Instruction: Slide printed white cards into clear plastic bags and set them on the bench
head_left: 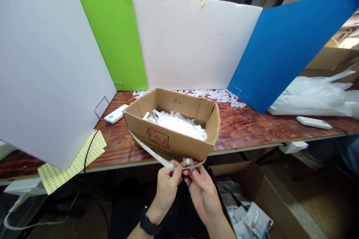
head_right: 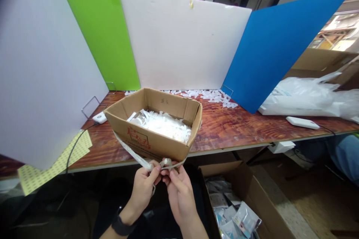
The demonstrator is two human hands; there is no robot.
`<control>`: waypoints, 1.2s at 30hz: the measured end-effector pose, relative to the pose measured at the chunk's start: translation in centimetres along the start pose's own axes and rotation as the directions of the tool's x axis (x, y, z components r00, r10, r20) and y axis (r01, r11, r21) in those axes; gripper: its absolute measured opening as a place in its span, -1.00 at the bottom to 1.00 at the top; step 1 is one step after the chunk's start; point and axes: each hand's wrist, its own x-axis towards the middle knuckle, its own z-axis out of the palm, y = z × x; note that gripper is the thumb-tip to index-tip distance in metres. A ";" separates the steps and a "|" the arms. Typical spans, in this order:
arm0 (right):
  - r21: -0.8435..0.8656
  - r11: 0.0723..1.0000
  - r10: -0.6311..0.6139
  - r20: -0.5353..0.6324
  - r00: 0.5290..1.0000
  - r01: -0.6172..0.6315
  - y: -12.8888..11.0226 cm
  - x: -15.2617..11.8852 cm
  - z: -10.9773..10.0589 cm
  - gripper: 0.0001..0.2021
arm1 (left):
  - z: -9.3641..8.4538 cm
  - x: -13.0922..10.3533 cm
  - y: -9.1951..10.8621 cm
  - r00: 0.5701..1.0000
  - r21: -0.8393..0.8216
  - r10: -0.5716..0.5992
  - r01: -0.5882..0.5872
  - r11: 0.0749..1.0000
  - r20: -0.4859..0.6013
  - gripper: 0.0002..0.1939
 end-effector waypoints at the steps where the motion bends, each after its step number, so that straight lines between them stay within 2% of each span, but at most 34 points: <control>1: -0.021 1.000 0.001 -0.027 1.000 -0.002 -0.1 0.0 -0.2 -0.82 | 0.0 0.2 -0.3 1.000 -0.023 -0.002 0.002 1.000 -0.001 -0.79; 4: -0.084 0.996 -0.033 -0.098 0.995 0.025 -0.6 -0.1 -0.6 -0.82 | 0.0 0.6 -0.7 0.999 -0.111 -0.044 0.047 0.993 0.028 -0.85; 6: -0.132 0.991 -0.050 -0.091 0.995 0.038 -1.0 -0.4 -0.5 -0.77 | 0.1 0.7 -0.6 0.996 -0.176 -0.075 0.083 0.981 0.051 -0.86; 8: -0.273 0.960 -0.093 -0.108 0.990 0.061 -1.5 -0.9 -0.5 -0.72 | 0.2 0.7 -0.2 0.994 -0.233 -0.094 0.106 0.967 0.063 -0.85; 10: -0.520 0.846 -0.247 -0.189 0.950 0.117 -2.3 -1.6 -0.5 -0.71 | 0.3 0.7 0.4 0.990 -0.269 -0.110 0.130 0.954 0.088 -0.83; 12: -0.759 0.628 -0.488 -0.210 0.847 0.173 -3.0 -2.4 -0.5 -0.78 | 0.3 0.6 1.0 0.983 -0.284 -0.129 0.161 0.945 0.129 -0.79; 13: -0.834 0.514 -0.575 -0.162 0.802 0.200 -3.3 -2.8 -0.4 -0.83 | 0.3 0.6 1.3 0.979 -0.285 -0.138 0.177 0.942 0.152 -0.77; 14: -0.873 0.427 -0.611 -0.087 0.787 0.235 -3.5 -3.1 -0.2 -0.87 | 0.3 0.7 1.6 0.975 -0.283 -0.145 0.189 0.940 0.170 -0.75; 16: -0.884 0.352 -0.533 0.082 0.842 0.309 -3.5 -3.4 0.5 -0.81 | 0.3 0.8 2.0 0.970 -0.277 -0.150 0.199 0.940 0.189 -0.75; 18: -0.878 0.320 -0.410 0.211 0.887 0.356 -3.0 -3.0 1.4 -0.49 | 0.3 0.8 2.4 0.968 -0.267 -0.152 0.203 0.942 0.200 -0.77; 20: -0.886 0.234 -0.375 0.297 0.878 0.400 -2.2 -2.3 2.2 -0.18 | 0.2 0.8 2.4 0.962 -0.251 -0.153 0.210 0.945 0.227 -0.79; 21: -0.886 0.170 -0.378 0.346 0.859 0.432 -1.8 -1.8 2.4 -0.15 | 0.1 0.7 2.3 0.958 -0.245 -0.153 0.214 0.946 0.244 -0.79; 22: -0.876 0.109 -0.378 0.400 0.835 0.469 -1.5 -1.5 2.6 -0.21 | 0.0 0.8 2.2 0.955 -0.237 -0.153 0.215 0.947 0.254 -0.79; 24: -0.844 0.050 -0.363 0.483 0.797 0.534 -1.0 -0.9 2.5 -0.47 | -0.4 0.9 1.8 0.963 -0.196 -0.140 0.187 0.963 0.231 -0.80; 25: -0.835 0.064 -0.358 0.492 0.793 0.547 -0.9 -0.8 2.4 -0.62 | -0.6 1.0 1.6 0.969 -0.155 -0.127 0.162 0.975 0.211 -0.80; 26: -0.836 0.121 -0.353 0.467 0.810 0.535 -0.7 -0.7 2.2 -0.74 | -0.9 1.1 1.4 0.972 -0.098 -0.114 0.136 0.986 0.206 -0.80; 27: -0.841 0.232 -0.341 0.401 0.850 0.489 -0.6 -0.7 2.0 -0.80 | -1.3 1.3 1.2 0.970 -0.029 -0.101 0.110 0.994 0.221 -0.81; 29: -0.785 0.541 -0.249 0.194 0.949 0.303 -0.4 -0.8 1.4 -0.73 | -2.2 1.6 1.1 0.958 0.131 -0.063 0.027 0.991 0.281 -0.82; 30: -0.711 0.677 -0.168 0.099 0.981 0.188 -0.3 -0.8 1.1 -0.68 | -2.7 1.8 1.0 0.949 0.217 -0.040 -0.030 0.976 0.313 -0.80; 31: -0.624 0.776 -0.088 0.031 0.996 0.088 -0.3 -0.7 0.8 -0.64 | -3.3 2.0 1.0 0.942 0.311 -0.011 -0.100 0.945 0.336 -0.79; 33: -0.483 0.876 -0.025 -0.040 0.999 0.003 -0.4 -0.5 0.0 -0.61 | -4.4 2.2 1.1 0.934 0.527 0.047 -0.241 0.815 0.354 -0.80; 36: -0.400 0.916 -0.068 -0.099 0.993 0.023 -0.9 0.1 -1.0 -0.62 | -5.9 2.3 1.4 0.928 0.721 0.062 -0.327 0.611 0.368 -0.73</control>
